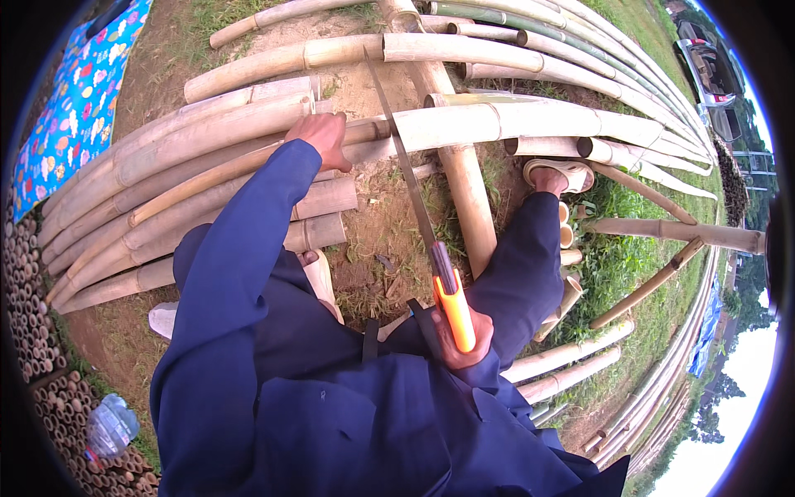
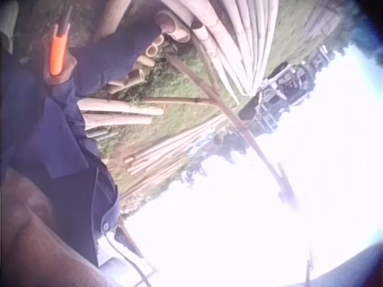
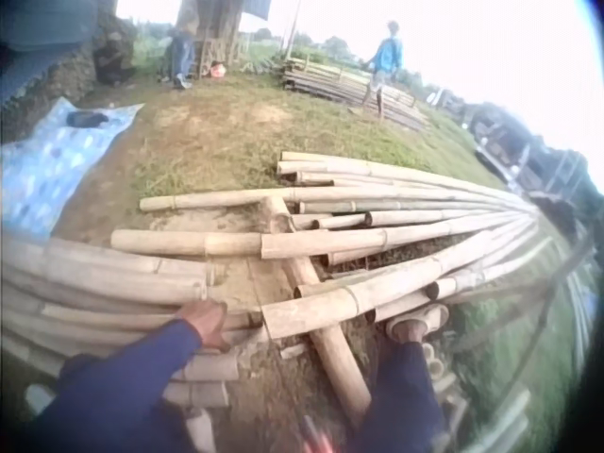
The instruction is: The person uses a hand saw to cut a bamboo pole into shorter sections. The cut pieces are stacked on the ground next to other bamboo poles.
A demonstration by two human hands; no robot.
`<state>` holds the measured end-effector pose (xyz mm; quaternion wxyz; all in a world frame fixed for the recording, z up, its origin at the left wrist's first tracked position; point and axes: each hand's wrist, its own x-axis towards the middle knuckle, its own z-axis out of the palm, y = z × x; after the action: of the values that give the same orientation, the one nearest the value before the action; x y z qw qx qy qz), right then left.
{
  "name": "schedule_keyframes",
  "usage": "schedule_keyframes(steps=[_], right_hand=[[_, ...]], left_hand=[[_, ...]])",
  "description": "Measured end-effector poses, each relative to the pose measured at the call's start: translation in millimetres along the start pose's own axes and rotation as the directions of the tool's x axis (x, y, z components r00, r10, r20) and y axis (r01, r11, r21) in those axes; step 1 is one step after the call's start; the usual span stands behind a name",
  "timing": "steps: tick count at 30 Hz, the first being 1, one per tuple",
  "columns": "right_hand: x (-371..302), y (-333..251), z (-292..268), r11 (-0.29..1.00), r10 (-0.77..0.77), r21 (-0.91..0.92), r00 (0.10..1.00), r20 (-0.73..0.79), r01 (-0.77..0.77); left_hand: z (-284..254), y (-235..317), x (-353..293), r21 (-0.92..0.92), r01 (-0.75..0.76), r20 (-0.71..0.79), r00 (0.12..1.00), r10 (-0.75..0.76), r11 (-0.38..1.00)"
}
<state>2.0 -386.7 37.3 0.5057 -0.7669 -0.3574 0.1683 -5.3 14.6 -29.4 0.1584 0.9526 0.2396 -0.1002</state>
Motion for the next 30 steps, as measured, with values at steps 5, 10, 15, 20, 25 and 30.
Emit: schedule_keyframes(steps=[5,10,15,20,25,30], right_hand=[[87,19,44,0.994,0.056,0.097,0.998,0.030,-0.059],[-10,8,-2,0.993,0.108,0.039,0.993,0.055,-0.111],[42,14,23,0.997,0.065,0.028,0.997,0.049,-0.066],[60,15,34,0.986,0.123,0.106,0.992,0.041,-0.127],[-26,-17,-11,0.999,-0.040,-0.008,0.998,0.054,0.041],[98,13,42,0.993,0.073,0.086,0.994,0.079,-0.080]], left_hand=[[-9,7,-1,-0.020,0.017,0.024,1.000,-0.016,1.000],[-5,-5,-1,-0.026,0.018,0.034,0.999,-0.018,0.999],[-3,3,1,-0.011,0.023,0.028,0.999,-0.022,1.000],[-7,2,-3,-0.010,0.011,0.055,0.998,-0.011,1.000],[-1,-2,-2,0.002,0.027,0.043,0.999,-0.027,1.000],[-14,11,4,-0.016,0.051,0.098,0.994,-0.049,0.999]])
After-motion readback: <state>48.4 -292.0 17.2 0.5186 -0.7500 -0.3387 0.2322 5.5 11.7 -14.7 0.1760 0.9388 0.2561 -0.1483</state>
